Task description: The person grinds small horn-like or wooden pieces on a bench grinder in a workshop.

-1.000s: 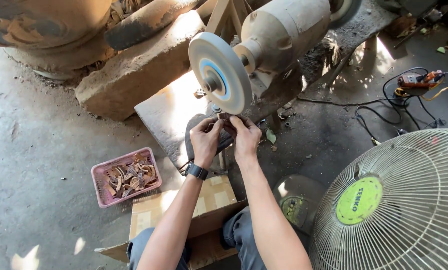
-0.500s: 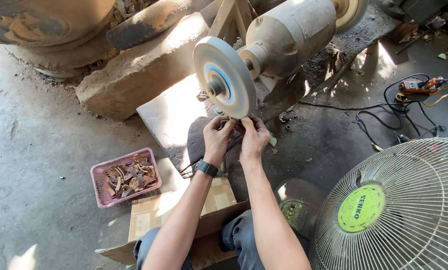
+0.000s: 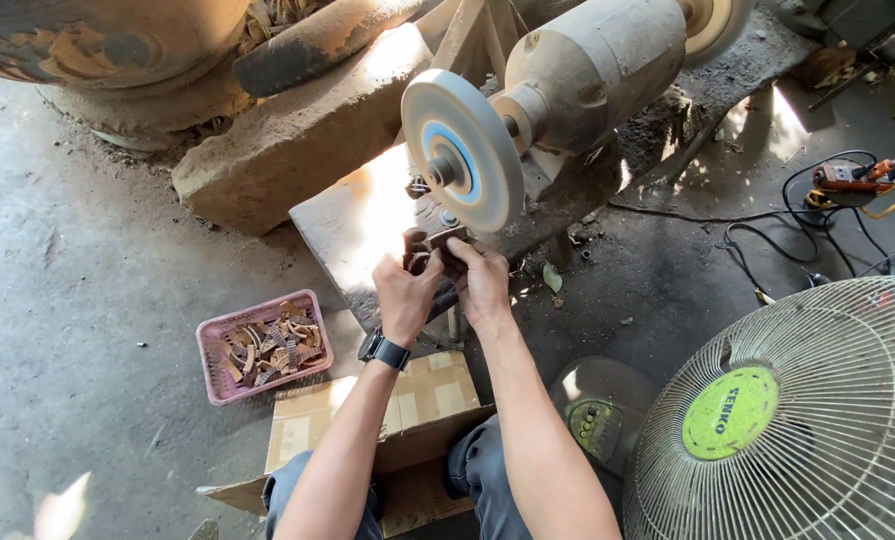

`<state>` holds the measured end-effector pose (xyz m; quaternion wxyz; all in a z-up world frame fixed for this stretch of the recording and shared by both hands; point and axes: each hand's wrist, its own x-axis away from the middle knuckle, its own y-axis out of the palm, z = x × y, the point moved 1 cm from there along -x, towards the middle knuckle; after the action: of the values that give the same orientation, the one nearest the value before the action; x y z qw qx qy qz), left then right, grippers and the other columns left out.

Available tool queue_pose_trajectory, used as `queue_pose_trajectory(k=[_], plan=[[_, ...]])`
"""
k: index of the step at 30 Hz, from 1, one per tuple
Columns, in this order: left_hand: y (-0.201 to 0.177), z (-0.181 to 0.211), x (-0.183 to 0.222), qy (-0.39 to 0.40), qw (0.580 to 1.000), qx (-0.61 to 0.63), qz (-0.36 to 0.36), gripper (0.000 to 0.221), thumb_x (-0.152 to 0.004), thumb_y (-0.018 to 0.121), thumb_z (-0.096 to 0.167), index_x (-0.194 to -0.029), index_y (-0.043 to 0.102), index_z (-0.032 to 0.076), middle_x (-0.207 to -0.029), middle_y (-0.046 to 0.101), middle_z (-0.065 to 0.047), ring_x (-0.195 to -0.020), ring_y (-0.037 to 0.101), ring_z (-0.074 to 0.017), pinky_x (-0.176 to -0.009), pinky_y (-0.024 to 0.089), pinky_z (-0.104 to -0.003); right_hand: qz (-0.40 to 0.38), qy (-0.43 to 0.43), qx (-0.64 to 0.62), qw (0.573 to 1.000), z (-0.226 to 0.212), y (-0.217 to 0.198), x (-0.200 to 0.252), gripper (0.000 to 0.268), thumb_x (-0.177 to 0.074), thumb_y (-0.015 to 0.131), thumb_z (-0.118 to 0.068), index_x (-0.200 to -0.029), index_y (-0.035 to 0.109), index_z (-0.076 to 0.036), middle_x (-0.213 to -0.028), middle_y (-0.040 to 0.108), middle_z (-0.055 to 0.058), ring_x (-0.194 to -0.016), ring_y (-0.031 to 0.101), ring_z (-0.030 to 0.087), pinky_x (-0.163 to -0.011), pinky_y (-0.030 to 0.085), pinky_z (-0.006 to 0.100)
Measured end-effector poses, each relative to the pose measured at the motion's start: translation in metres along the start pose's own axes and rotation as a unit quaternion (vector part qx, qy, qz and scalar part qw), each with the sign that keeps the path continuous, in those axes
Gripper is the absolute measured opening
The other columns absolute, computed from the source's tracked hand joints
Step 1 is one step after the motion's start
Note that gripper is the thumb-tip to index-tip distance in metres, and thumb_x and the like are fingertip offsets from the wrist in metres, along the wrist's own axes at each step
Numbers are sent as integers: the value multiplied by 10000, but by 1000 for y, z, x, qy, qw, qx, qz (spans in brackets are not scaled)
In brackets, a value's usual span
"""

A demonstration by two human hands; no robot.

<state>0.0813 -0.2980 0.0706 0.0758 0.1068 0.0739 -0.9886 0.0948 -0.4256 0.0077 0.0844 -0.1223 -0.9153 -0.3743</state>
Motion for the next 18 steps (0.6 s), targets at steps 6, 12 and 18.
queue_pose_trajectory(k=[6, 12, 18], plan=[[27, -48, -5, -17, 997, 47, -51, 191, -885, 802, 133, -951, 704, -16, -800, 713, -11, -708, 633, -58, -645, 535, -238, 48, -100, 155, 982, -31, -2, 14, 213, -969, 644, -69, -1133, 752, 14, -976, 748, 59, -808, 683, 125, -730, 563, 283], [47, -23, -14, -196, 952, 217, -94, 160, -880, 803, 138, -890, 695, 22, -698, 643, 24, -542, 487, -40, -455, 369, -223, 25, -165, 171, 971, -54, -1, 13, 277, -923, 577, 23, -1135, 755, 44, -1004, 747, 47, -854, 654, 89, -785, 533, 239], [26, -46, -7, -118, 970, 189, -94, 240, -899, 813, 112, -791, 613, 33, -733, 631, 43, -649, 512, -3, -534, 425, -201, 19, -141, 230, 963, -35, -2, 14, 297, -880, 576, 54, -1106, 767, 46, -1012, 752, 57, -866, 648, 89, -793, 519, 241]])
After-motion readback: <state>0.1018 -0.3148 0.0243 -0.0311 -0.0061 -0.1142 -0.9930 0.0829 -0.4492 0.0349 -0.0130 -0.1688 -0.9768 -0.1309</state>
